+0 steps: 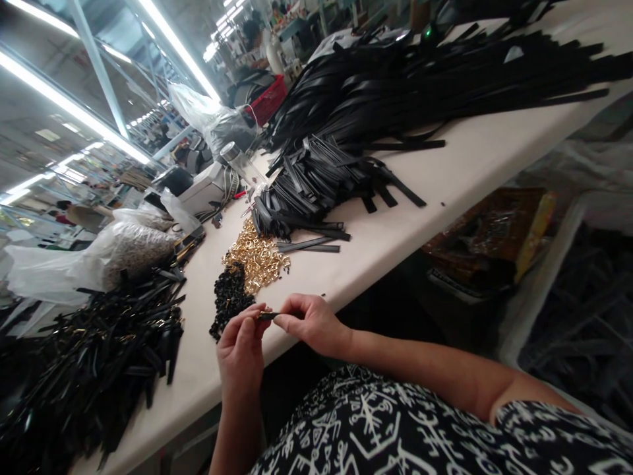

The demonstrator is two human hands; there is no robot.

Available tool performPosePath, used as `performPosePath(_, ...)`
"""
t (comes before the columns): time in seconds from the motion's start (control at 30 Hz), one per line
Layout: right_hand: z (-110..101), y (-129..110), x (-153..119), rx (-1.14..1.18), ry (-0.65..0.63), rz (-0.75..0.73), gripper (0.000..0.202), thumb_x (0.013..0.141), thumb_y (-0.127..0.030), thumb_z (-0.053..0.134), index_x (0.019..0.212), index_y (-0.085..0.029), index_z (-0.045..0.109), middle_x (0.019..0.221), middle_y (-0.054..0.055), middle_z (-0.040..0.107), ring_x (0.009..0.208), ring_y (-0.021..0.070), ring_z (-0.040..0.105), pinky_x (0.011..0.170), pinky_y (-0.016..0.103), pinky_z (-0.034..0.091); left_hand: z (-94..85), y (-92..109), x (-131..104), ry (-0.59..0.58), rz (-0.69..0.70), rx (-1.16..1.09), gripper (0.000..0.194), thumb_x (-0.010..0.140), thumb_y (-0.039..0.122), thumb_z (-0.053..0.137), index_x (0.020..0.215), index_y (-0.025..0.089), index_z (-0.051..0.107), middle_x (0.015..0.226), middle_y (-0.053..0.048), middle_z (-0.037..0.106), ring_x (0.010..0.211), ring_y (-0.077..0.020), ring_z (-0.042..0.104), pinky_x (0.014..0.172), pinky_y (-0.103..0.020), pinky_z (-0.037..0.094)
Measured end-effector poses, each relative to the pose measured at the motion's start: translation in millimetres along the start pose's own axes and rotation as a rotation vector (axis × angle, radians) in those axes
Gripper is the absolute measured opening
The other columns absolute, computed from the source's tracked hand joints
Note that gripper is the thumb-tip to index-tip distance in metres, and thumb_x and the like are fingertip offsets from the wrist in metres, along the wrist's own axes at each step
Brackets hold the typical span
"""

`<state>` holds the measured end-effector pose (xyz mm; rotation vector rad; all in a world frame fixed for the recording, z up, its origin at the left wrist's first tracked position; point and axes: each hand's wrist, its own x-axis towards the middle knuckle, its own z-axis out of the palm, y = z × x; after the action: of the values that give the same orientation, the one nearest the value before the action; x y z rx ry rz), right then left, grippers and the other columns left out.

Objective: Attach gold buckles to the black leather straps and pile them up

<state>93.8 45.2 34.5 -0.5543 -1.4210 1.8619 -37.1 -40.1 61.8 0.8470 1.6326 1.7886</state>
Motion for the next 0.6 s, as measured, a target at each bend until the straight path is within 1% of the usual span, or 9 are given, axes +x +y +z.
performPosePath(0.13, -4.8, -0.7, -0.1, -0.235, 0.040, -0.227, 0.016, 0.087, -0.029, 0.062, 0.077, -0.017, 0.066, 0.070, 0.000, 0.061, 0.065, 0.0143, 0.053, 0.063, 0.025, 0.041, 2.7, 0.5, 3.9, -0.012, -0.169, -0.149, 0.025, 0.067, 0.036, 0.086, 0.083, 0.021, 0.076, 0.098, -0.005, 0.075, 0.088, -0.0172, 0.071, 0.080, -0.026, 0.058)
performPosePath(0.2, -7.0, -0.1, -0.3, -0.322, 0.035, -0.307, 0.012, 0.088, -0.026, 0.061, 0.081, -0.018, 0.067, 0.074, 0.001, 0.064, 0.068, 0.0154, 0.056, 0.066, 0.026, 0.042, 2.6, 0.1, 3.7, -0.025, -0.243, -0.203, 0.029, 0.063, 0.035, 0.088, 0.086, 0.022, 0.076, 0.097, -0.003, 0.076, 0.088, -0.0164, 0.071, 0.081, -0.025, 0.057)
performPosePath(0.27, -8.5, 1.1, -0.6, -0.369, 0.023, -0.343, 0.011, 0.089, -0.025, 0.060, 0.083, -0.018, 0.067, 0.075, 0.001, 0.064, 0.069, 0.0158, 0.058, 0.066, 0.026, 0.043, 2.0, -1.4, 2.2, -0.037, -0.289, -0.238, 0.030, 0.061, 0.032, 0.088, 0.087, 0.023, 0.076, 0.097, -0.002, 0.075, 0.090, -0.0162, 0.070, 0.082, -0.025, 0.057)
performPosePath(0.4, -9.2, 4.2, -1.4, -0.396, -0.005, -0.360, 0.011, 0.091, -0.025, 0.060, 0.084, -0.019, 0.066, 0.076, 0.001, 0.065, 0.070, 0.0161, 0.059, 0.067, 0.026, 0.044, 1.6, -4.3, -1.6, -0.038, -0.324, -0.258, 0.028, 0.062, 0.027, 0.086, 0.087, 0.023, 0.075, 0.098, -0.002, 0.075, 0.091, -0.0161, 0.069, 0.082, -0.024, 0.055)
performPosePath(0.43, -9.1, 4.6, -1.5, -0.402, -0.009, -0.370, 0.011, 0.092, -0.025, 0.060, 0.084, -0.019, 0.066, 0.077, 0.001, 0.064, 0.071, 0.0161, 0.059, 0.067, 0.026, 0.044, 1.7, -4.6, -2.2, -0.040, -0.340, -0.257, 0.031, 0.061, 0.025, 0.086, 0.090, 0.023, 0.075, 0.098, -0.002, 0.074, 0.090, -0.0154, 0.069, 0.081, -0.023, 0.055)
performPosePath(0.53, -9.0, 4.8, -2.0, -0.500, -0.036, -0.443, 0.013, 0.094, -0.024, 0.057, 0.084, -0.018, 0.064, 0.077, 0.002, 0.063, 0.069, 0.0162, 0.058, 0.064, 0.026, 0.043, 0.9, -5.9, -3.0, -0.078, -0.411, -0.245, 0.040, 0.059, 0.023, 0.087, 0.097, 0.024, 0.075, 0.092, -0.001, 0.073, 0.082, -0.0122, 0.067, 0.074, -0.019, 0.053)
performPosePath(0.6, -9.4, 4.5, -2.2, -0.618, -0.059, -0.515, 0.017, 0.096, -0.025, 0.054, 0.083, -0.018, 0.063, 0.075, 0.002, 0.060, 0.066, 0.0160, 0.055, 0.061, 0.026, 0.040, -0.9, -8.2, -3.4, -0.096, -0.429, -0.226, 0.037, 0.060, 0.026, 0.087, 0.095, 0.022, 0.075, 0.085, 0.000, 0.071, 0.073, -0.0100, 0.064, 0.068, -0.018, 0.051)
